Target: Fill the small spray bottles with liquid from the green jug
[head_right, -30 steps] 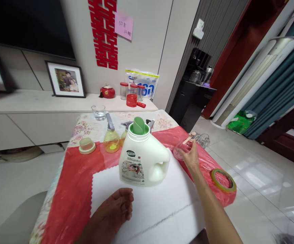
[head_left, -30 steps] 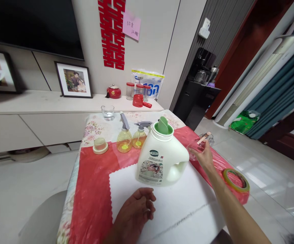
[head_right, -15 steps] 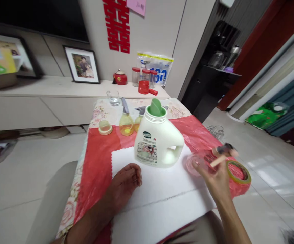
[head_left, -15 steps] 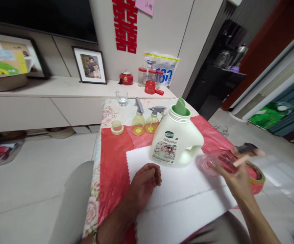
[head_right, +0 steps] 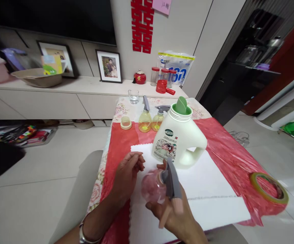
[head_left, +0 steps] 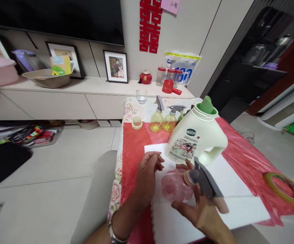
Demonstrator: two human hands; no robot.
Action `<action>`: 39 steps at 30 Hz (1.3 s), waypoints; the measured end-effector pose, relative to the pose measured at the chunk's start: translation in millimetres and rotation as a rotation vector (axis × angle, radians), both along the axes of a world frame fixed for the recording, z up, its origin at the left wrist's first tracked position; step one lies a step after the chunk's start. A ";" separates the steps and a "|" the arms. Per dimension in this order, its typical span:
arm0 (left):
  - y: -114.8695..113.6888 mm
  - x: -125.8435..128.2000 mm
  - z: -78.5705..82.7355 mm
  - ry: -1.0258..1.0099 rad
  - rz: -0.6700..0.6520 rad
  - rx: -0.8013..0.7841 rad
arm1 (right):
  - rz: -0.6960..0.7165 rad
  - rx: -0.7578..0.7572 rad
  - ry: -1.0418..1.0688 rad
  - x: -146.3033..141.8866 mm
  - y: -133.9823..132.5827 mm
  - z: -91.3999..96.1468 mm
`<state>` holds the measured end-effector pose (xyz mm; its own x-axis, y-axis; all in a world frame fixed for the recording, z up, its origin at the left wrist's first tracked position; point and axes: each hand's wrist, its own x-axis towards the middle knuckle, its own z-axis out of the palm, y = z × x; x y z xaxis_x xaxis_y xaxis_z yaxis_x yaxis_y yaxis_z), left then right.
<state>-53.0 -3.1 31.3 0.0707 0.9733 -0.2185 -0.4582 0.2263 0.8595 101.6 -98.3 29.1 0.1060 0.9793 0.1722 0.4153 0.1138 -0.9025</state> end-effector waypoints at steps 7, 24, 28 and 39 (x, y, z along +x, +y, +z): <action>4.5 -22.3 8.6 0.030 0.058 0.032 | 0.145 -0.009 -0.201 -9.5 38.4 -3.6; -1.8 -24.4 -10.4 0.306 0.044 0.169 | 0.022 0.009 -0.009 23.5 -8.6 -40.1; -7.8 -18.2 -14.4 0.343 0.029 0.143 | 0.007 0.071 -0.160 14.1 -0.3 -43.4; -11.1 -11.1 -29.6 0.563 0.053 0.431 | 0.035 0.274 -0.347 -14.3 28.2 -31.0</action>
<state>-64.1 -14.2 1.7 0.0101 0.9802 0.1976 0.0809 -0.1978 0.9769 87.3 -70.1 -1.9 -0.0366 0.8945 0.4456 0.6799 0.3491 -0.6449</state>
